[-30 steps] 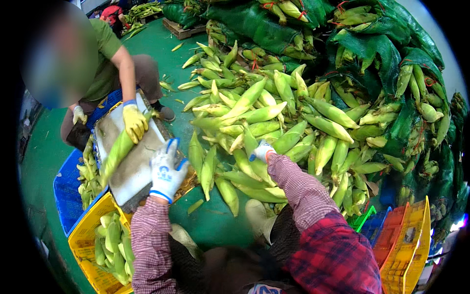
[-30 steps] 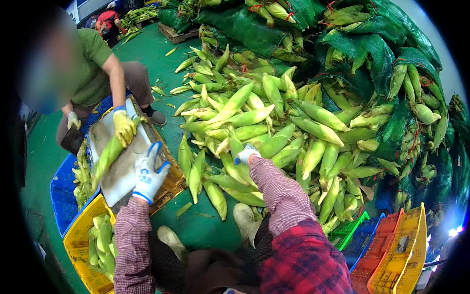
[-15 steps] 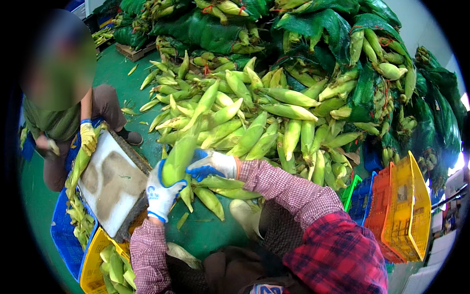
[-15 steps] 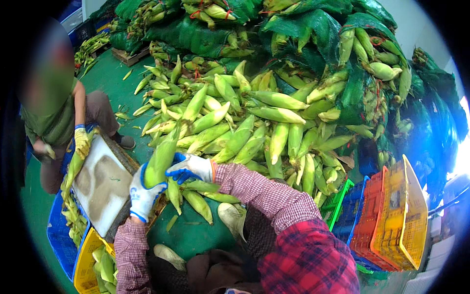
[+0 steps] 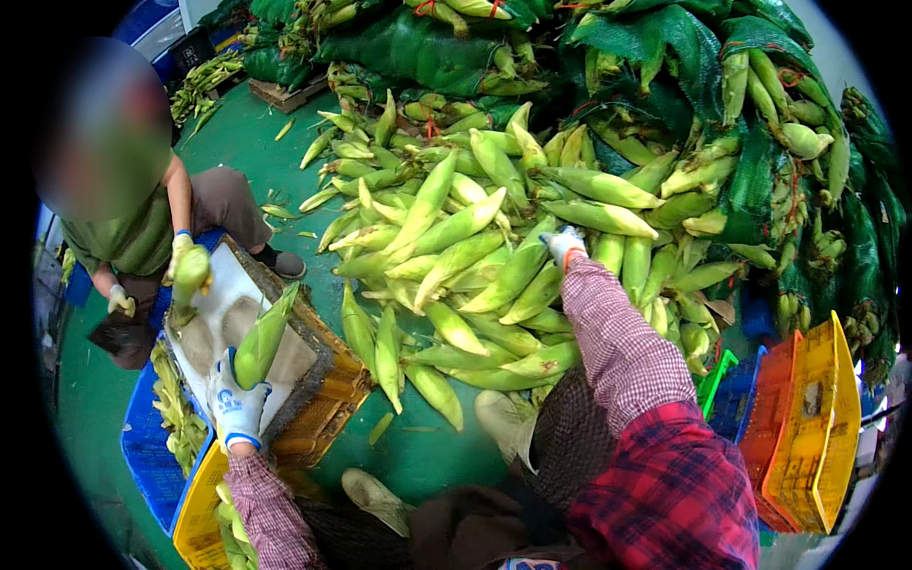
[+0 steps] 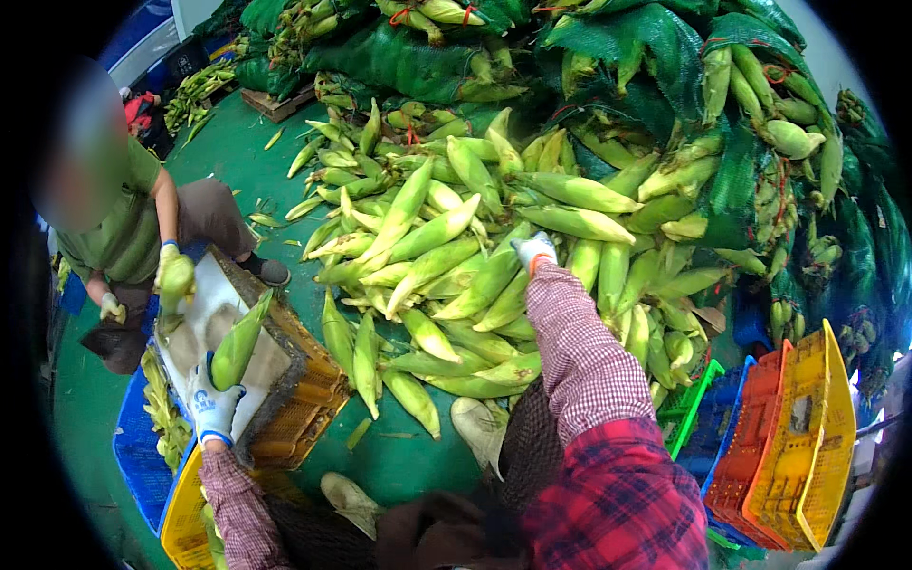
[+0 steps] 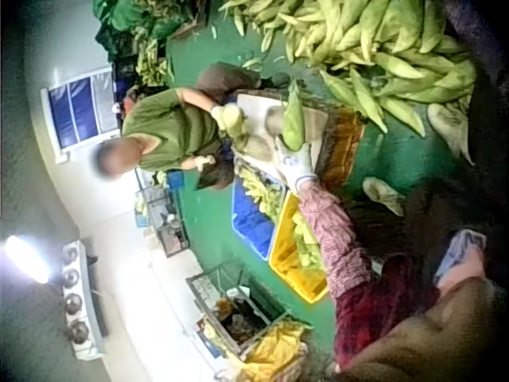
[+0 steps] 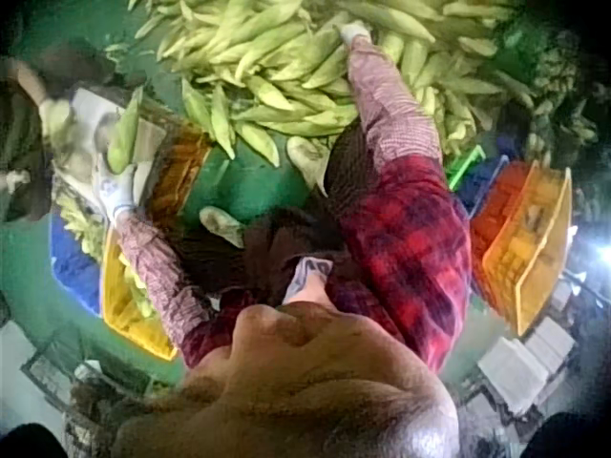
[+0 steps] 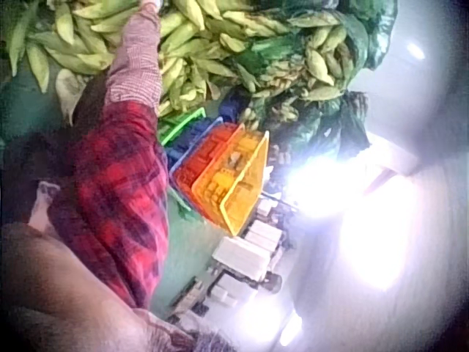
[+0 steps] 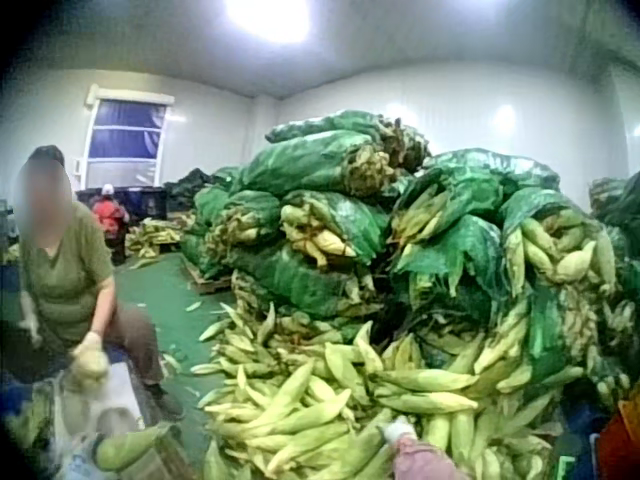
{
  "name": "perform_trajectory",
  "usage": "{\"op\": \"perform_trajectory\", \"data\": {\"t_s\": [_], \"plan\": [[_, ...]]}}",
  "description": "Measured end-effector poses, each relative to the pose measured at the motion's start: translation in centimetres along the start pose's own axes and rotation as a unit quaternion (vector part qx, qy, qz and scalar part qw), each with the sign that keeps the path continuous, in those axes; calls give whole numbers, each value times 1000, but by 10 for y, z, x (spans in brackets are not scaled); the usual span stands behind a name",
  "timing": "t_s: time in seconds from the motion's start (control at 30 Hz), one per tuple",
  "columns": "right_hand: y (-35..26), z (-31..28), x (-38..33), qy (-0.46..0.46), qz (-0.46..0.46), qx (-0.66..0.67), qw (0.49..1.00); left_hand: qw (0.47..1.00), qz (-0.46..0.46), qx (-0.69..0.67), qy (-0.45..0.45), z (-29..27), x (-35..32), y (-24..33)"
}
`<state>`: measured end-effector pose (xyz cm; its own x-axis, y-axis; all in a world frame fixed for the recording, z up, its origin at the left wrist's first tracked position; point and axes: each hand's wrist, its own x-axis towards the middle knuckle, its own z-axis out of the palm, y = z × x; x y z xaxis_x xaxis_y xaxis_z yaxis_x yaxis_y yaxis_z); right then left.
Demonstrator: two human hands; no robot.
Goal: The person sits on the floor and peels corn cobs by hand, removing the husks and placing the shucked corn into a yellow crate. Another person is visible nearby, also peeling corn.
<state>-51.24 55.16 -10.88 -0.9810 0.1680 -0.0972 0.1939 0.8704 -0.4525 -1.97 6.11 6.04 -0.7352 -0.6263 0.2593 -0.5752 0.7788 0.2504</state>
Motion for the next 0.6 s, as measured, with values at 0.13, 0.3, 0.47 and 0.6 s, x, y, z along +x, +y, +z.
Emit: {"op": "perform_trajectory", "data": {"t_s": [0.13, 0.3, 0.47, 0.6], "plan": [[-4, 13, 23, 0, 36, 82, 996, 999, 14, 37, 25, 3, 6, -13], [-21, 17, 24, -143, 116, 145, 972, 995, -22, 92, 38, 17, 13, -35], [-15, 27, 34, -122, 117, 88, 982, 988, -30, 114, 100, 32, 24, -40], [-19, 1, 1, -219, 58, 215, 950, 991, 41, -20, 122, 33, 22, -16]]}}
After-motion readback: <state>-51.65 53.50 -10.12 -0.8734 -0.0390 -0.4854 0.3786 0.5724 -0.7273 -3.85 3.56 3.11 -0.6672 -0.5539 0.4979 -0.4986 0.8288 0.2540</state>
